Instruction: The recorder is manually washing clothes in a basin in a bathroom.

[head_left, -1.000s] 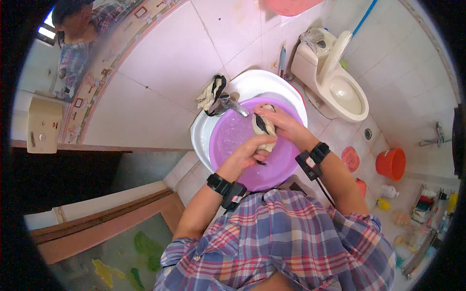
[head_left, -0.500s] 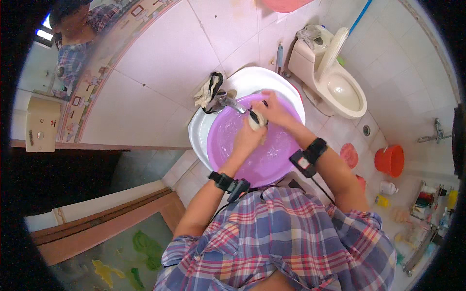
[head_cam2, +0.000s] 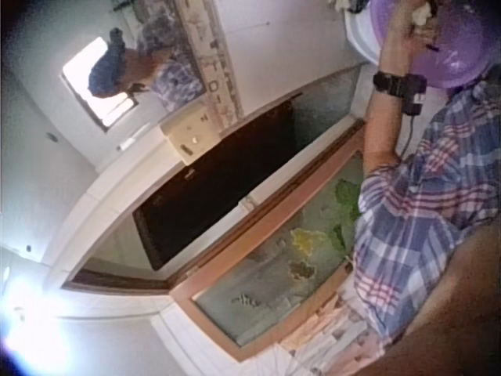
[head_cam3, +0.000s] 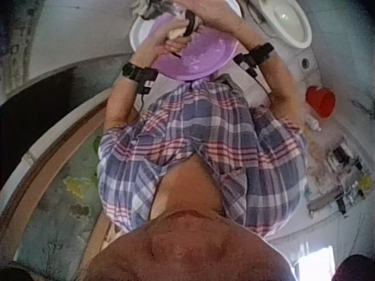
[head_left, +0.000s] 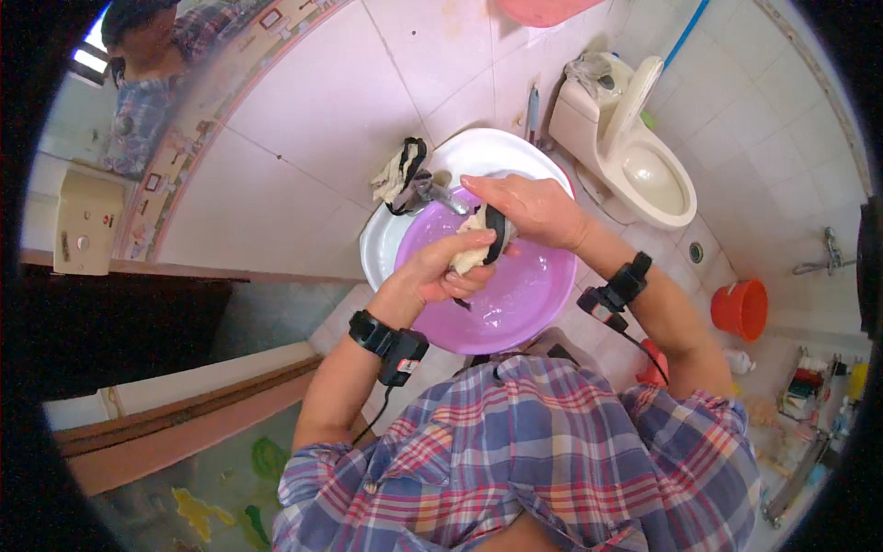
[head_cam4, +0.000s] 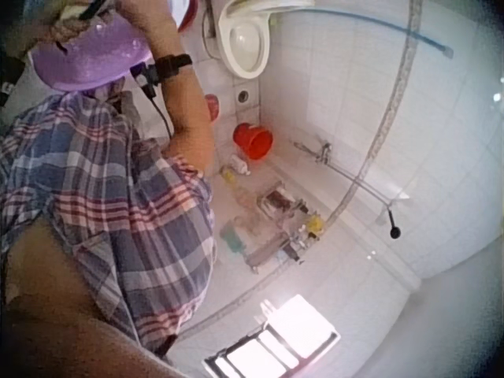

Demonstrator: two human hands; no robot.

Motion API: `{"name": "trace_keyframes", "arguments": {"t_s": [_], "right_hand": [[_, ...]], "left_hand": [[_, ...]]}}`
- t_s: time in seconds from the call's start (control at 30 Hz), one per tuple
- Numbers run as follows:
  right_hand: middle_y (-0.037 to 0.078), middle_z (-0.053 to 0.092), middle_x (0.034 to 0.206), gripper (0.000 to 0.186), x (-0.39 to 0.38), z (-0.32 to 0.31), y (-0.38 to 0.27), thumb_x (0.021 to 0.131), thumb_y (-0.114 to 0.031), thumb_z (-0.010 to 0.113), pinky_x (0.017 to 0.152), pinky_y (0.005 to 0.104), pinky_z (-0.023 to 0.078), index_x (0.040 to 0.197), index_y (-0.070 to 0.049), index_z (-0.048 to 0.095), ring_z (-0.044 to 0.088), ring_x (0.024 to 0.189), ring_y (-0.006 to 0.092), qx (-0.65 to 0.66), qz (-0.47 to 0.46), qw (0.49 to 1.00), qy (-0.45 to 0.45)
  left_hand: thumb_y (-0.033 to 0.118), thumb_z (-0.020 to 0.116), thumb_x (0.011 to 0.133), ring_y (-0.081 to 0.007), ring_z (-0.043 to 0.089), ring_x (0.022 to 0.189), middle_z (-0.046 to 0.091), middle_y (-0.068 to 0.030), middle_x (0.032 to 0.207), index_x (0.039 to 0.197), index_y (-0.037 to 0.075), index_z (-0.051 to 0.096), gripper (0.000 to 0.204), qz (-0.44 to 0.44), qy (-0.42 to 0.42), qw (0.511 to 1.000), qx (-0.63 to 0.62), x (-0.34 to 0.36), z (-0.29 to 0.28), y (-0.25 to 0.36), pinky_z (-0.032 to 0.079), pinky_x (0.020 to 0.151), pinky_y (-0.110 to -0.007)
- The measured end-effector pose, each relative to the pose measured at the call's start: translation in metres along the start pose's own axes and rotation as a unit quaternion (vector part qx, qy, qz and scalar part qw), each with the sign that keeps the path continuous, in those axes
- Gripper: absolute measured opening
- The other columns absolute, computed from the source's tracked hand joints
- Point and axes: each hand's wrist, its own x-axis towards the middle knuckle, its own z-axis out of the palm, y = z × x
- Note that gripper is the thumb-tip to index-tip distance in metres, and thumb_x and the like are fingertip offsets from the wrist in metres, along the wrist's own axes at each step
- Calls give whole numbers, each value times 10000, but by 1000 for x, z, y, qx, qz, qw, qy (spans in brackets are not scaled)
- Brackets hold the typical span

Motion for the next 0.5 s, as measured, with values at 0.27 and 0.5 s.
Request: {"name": "trace_keyframes", "arguments": {"t_s": [0.27,0.5], "right_hand": [[74,571,722,277,-6,6,9,675,-127,587,497,358,464,937,-60,527,603,636,227,-85,-9,977,-195],[129,589,610,136,-12,33,8,653,-106,583,504,385,473,770,-39,563,610,582,276,-109,34,962,-249]], "left_hand": [[295,673,684,-102,447,463,518,-25,613,834,47,589,302,-12,272,833,483,17,7,5,342,400,-256],[242,566,680,-314,634,729,630,-205,795,827,-4,606,290,9,331,560,759,52,-33,-7,492,656,-398]]}}
